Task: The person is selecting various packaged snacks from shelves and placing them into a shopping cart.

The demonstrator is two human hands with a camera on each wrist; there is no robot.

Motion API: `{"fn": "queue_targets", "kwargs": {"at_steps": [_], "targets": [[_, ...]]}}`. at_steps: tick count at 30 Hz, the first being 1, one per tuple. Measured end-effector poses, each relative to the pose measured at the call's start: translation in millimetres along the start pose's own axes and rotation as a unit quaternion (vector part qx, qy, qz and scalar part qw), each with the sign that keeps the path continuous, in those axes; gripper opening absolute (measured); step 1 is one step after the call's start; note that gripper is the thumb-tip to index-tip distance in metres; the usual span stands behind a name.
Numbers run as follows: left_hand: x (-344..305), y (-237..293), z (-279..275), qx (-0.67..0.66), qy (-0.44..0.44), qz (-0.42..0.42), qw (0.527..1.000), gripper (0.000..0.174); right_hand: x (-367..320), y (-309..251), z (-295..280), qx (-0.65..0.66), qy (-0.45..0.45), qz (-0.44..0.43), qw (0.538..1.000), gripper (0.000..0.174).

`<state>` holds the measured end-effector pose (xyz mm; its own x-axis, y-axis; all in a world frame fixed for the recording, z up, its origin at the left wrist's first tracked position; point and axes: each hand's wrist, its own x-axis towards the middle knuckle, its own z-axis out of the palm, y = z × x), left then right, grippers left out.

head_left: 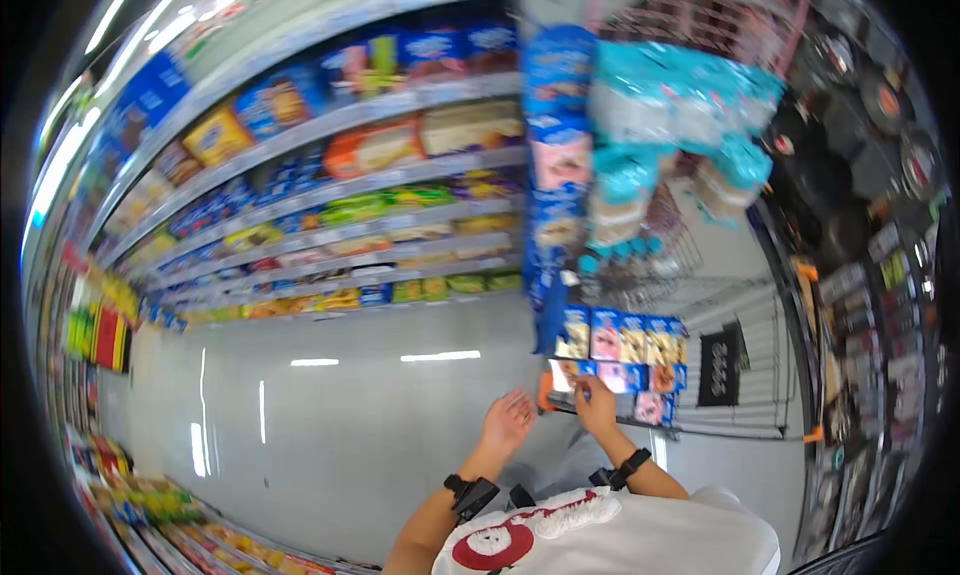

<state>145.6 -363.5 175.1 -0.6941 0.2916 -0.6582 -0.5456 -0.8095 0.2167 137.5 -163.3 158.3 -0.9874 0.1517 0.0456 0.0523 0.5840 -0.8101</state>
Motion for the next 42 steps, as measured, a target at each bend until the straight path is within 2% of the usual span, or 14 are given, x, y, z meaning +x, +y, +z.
{"fn": "queue_targets", "kwargs": {"at_steps": [2,5,9,12,17,22,25,26,27,28,30,31,35,42], "targets": [[-20,36,-38,-0.067,0.026,0.047,0.996,0.032,4,-41,44,0.051,-0.015,-0.064,0.997,0.023],[-55,72,-87,-0.101,0.074,0.124,0.984,0.033,1,-108,91,0.047,-0.156,-0.163,0.973,0.029],[-88,111,-101,-0.088,0.087,0.160,0.979,0.031,17,-189,126,-0.084,-0.245,-0.359,0.897,0.033],[-85,135,-103,-0.039,0.072,0.180,0.980,0.030,34,-218,148,-0.096,-0.275,-0.392,0.873,0.035],[-62,192,-87,0.121,0.048,0.204,0.970,0.030,70,-215,174,-0.069,-0.256,-0.376,0.888,0.036],[-16,284,-3,0.294,-0.030,0.257,0.920,0.026,146,-190,190,-0.025,-0.240,-0.325,0.914,0.032],[-55,345,145,0.384,-0.265,0.375,0.801,0.034,219,-196,186,-0.045,-0.224,-0.306,0.924,0.031],[-83,359,197,0.422,-0.326,0.409,0.740,0.038,242,-204,182,-0.057,-0.216,-0.301,0.927,0.030],[-111,374,239,0.488,-0.392,0.498,0.600,0.046,262,-209,178,-0.071,-0.211,-0.292,0.930,0.030],[-143,392,271,0.566,-0.387,0.513,0.517,0.057,281,-215,180,-0.054,-0.204,-0.245,0.946,0.029],[-186,400,313,0.562,-0.463,0.513,0.454,0.068,311,-225,180,-0.067,-0.143,-0.325,0.933,0.028],[-189,404,325,0.564,-0.500,0.493,0.433,0.067,323,-230,181,-0.075,-0.115,-0.363,0.922,0.028],[-181,420,354,0.544,-0.602,0.415,0.412,0.065,345,-268,171,-0.038,-0.164,-0.300,0.939,0.028],[-153,464,369,0.516,-0.674,0.355,0.391,0.060,355,-268,166,-0.022,-0.147,-0.198,0.969,0.027]]}}
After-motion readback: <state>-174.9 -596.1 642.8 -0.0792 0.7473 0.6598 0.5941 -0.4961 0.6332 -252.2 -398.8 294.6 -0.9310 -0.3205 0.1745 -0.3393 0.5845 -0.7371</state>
